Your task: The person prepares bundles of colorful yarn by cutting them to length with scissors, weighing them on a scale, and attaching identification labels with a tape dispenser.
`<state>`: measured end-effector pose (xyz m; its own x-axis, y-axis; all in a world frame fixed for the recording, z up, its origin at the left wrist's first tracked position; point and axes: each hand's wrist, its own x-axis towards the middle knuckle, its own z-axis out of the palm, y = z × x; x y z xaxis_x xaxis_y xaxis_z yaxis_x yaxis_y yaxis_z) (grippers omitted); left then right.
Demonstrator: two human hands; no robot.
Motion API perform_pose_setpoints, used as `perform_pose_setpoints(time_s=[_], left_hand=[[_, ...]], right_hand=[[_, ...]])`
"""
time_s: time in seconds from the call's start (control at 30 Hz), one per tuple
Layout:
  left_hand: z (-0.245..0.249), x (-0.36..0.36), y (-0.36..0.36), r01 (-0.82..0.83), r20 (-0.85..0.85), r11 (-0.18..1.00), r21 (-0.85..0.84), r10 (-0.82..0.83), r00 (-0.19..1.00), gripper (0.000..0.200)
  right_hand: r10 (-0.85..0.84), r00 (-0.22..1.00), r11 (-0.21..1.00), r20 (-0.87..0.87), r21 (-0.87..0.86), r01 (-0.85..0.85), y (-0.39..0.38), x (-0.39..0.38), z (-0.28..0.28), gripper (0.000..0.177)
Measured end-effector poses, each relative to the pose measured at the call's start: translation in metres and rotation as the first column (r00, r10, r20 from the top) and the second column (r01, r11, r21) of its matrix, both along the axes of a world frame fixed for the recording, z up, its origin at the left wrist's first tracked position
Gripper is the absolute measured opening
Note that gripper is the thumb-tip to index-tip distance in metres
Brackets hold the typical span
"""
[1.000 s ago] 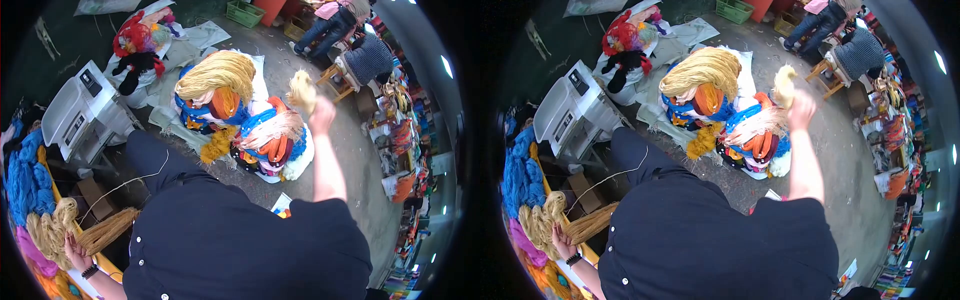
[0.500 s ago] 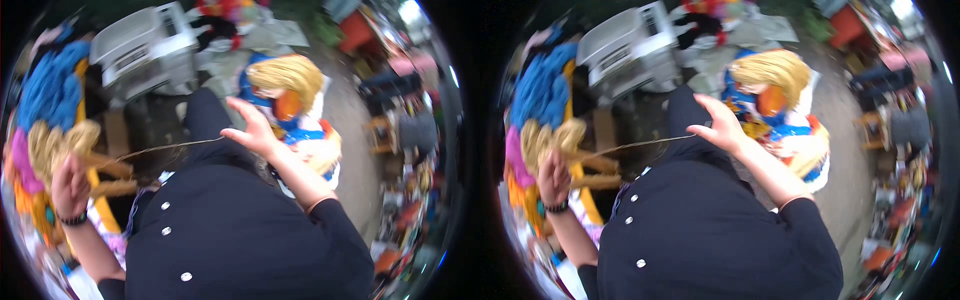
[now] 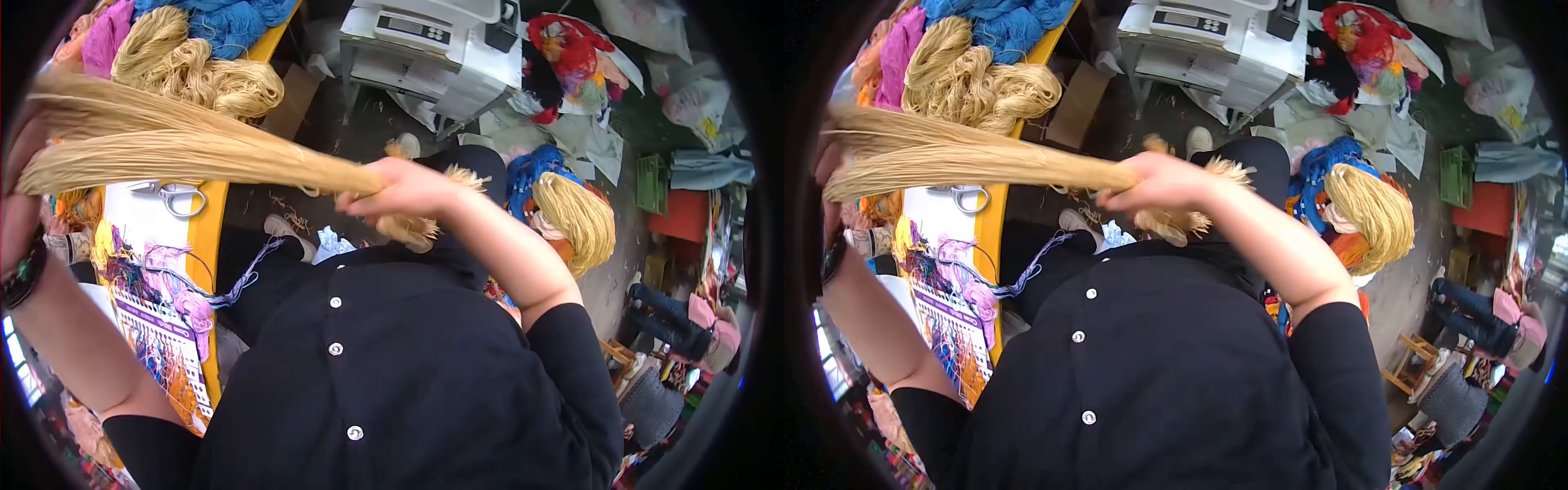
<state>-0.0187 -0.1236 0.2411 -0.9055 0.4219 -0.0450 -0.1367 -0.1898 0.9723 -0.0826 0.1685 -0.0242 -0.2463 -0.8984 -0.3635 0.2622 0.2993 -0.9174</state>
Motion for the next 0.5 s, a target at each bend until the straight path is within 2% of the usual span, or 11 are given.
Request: perform_pose_setpoints(time_s=[0.03, 0.07, 0.13, 0.23, 0.27, 0.3, 0.33, 0.37, 0.43, 0.47, 0.5], left_hand=[[0.001, 0.006, -0.024, -0.038, 0.031, 0.998, 0.05, 0.036, 0.999, 0.032], [0.001, 0.015, -0.035, -0.151, 0.06, 0.986, 0.072, 0.147, 0.987, 0.029], [0.0, 0.033, -0.051, -0.338, 0.102, 0.937, 0.089, 0.329, 0.939, 0.025], [-0.006, 0.055, -0.056, -0.468, 0.126, 0.883, 0.031, 0.461, 0.879, 0.029], [-0.012, 0.072, -0.09, -0.858, 0.478, 0.433, 0.278, 0.712, 0.514, 0.029], [-0.019, 0.09, -0.124, -0.91, 0.663, -0.214, 0.355, 0.744, 0.084, 0.029], [-0.016, 0.093, -0.122, -0.927, 0.569, 0.014, 0.374, 0.786, 0.241, 0.028], [-0.014, 0.095, -0.119, -0.9, 0.47, 0.241, 0.364, 0.786, 0.401, 0.027], [-0.009, 0.099, -0.112, -0.716, 0.278, 0.647, 0.263, 0.66, 0.698, 0.025], [-0.007, 0.1, -0.106, -0.571, 0.195, 0.802, 0.176, 0.54, 0.819, 0.024], [-0.014, 0.099, -0.092, -0.745, 0.384, 0.44, 0.502, 0.658, 0.648, 0.023]], right_hand=[[-0.081, 0.992, 0.997, 0.095, -0.011, 0.083, 0.019, -0.01, -0.014, 0.019], [-0.103, 0.993, 0.994, 0.05, 0.035, 0.101, 0.037, -0.024, -0.013, 0.019], [-0.202, 0.952, 0.979, 0.232, 0.049, 0.196, 0.075, -0.039, -0.023, 0.031], [-0.182, 0.968, 0.983, 0.171, 0.045, 0.177, 0.115, -0.052, -0.005, 0.034], [-0.221, 0.967, 0.975, 0.129, 0.024, 0.22, 0.126, -0.054, 0.001, 0.032], [-0.233, 0.952, 0.972, 0.196, 0.085, 0.22, 0.151, -0.065, -0.008, 0.026], [-0.247, 0.933, 0.966, 0.26, 0.143, 0.215, 0.175, -0.076, -0.017, 0.023], [-0.279, 0.921, 0.96, 0.27, 0.052, 0.276, 0.185, -0.08, -0.013, 0.022], [-0.344, 0.877, 0.915, 0.336, -0.09, 0.394, 0.205, -0.088, -0.008, 0.026], [-0.444, 0.834, 0.874, 0.327, -0.049, 0.484, 0.22, -0.095, -0.011, 0.026], [-0.539, 0.781, 0.821, 0.316, -0.01, 0.571, 0.234, -0.102, -0.014, 0.026]])
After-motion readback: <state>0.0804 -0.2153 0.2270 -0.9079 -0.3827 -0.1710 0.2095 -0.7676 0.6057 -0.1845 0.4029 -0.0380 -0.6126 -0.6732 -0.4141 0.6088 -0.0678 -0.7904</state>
